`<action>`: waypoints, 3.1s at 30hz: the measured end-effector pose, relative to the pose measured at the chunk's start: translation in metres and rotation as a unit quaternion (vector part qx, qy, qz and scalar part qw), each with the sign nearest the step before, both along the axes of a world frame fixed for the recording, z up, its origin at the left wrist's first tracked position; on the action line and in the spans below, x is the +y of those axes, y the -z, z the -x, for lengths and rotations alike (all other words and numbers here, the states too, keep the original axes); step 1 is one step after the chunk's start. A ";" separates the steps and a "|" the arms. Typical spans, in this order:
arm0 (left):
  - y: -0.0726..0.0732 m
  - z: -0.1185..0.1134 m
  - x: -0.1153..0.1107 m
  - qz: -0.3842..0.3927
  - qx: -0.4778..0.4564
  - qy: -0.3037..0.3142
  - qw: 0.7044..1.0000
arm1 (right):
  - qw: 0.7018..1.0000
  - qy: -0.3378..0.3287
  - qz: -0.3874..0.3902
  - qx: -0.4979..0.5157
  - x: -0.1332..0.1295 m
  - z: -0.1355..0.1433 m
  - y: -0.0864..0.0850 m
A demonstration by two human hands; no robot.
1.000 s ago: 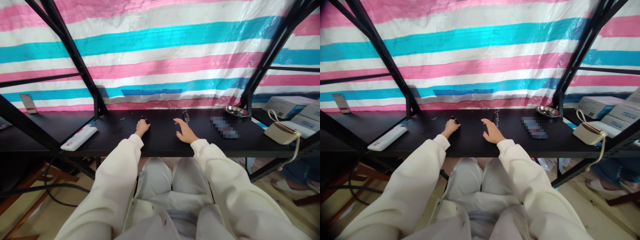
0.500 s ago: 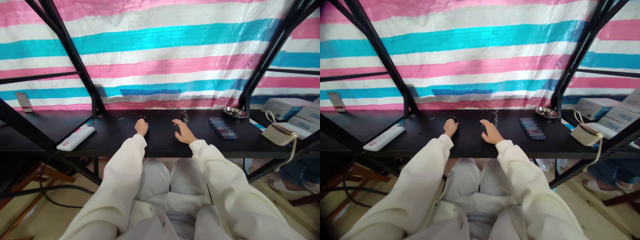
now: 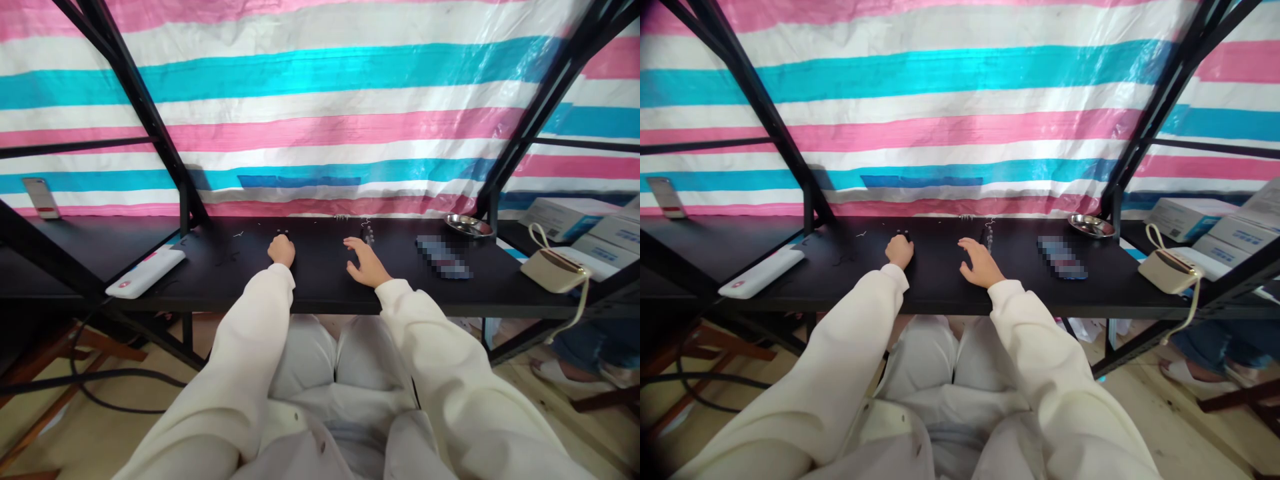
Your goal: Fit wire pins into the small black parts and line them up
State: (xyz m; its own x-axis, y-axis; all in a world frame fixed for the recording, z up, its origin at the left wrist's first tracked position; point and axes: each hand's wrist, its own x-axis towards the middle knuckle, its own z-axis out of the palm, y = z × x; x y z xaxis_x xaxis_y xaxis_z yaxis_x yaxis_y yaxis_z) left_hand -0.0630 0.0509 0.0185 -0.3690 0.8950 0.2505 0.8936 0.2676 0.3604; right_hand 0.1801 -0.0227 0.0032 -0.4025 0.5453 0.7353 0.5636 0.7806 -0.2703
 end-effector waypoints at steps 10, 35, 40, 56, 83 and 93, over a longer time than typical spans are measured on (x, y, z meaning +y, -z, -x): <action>0.001 0.002 0.001 -0.004 0.009 0.006 1.000 | 1.000 0.013 -0.005 0.006 0.000 -0.001 0.001; -0.014 -0.045 -0.034 -0.095 0.151 0.373 0.911 | 0.887 0.407 0.129 0.174 0.019 -0.029 0.009; -0.010 -0.097 -0.051 -0.105 0.164 0.423 0.885 | 0.883 0.421 0.179 0.104 0.016 -0.027 0.008; 0.010 -0.113 -0.040 -0.070 0.162 0.408 0.896 | 0.875 0.425 0.232 -0.017 0.026 -0.028 0.017; 0.021 -0.061 -0.054 -0.180 -0.333 0.333 0.864 | 0.947 0.248 0.067 -0.195 0.018 0.003 0.011; 0.024 -0.060 -0.052 -0.185 -0.341 0.328 0.861 | 0.945 0.250 0.070 -0.199 0.017 0.001 0.012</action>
State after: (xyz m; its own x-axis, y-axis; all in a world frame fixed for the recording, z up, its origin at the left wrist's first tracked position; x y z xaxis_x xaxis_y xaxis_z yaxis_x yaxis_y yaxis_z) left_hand -0.0025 -0.0009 -0.0059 0.0108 0.8724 0.4887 0.3545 -0.4604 0.8139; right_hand 0.1791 -0.0053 -0.0086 -0.2980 0.8214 0.4862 0.9313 0.3619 -0.0406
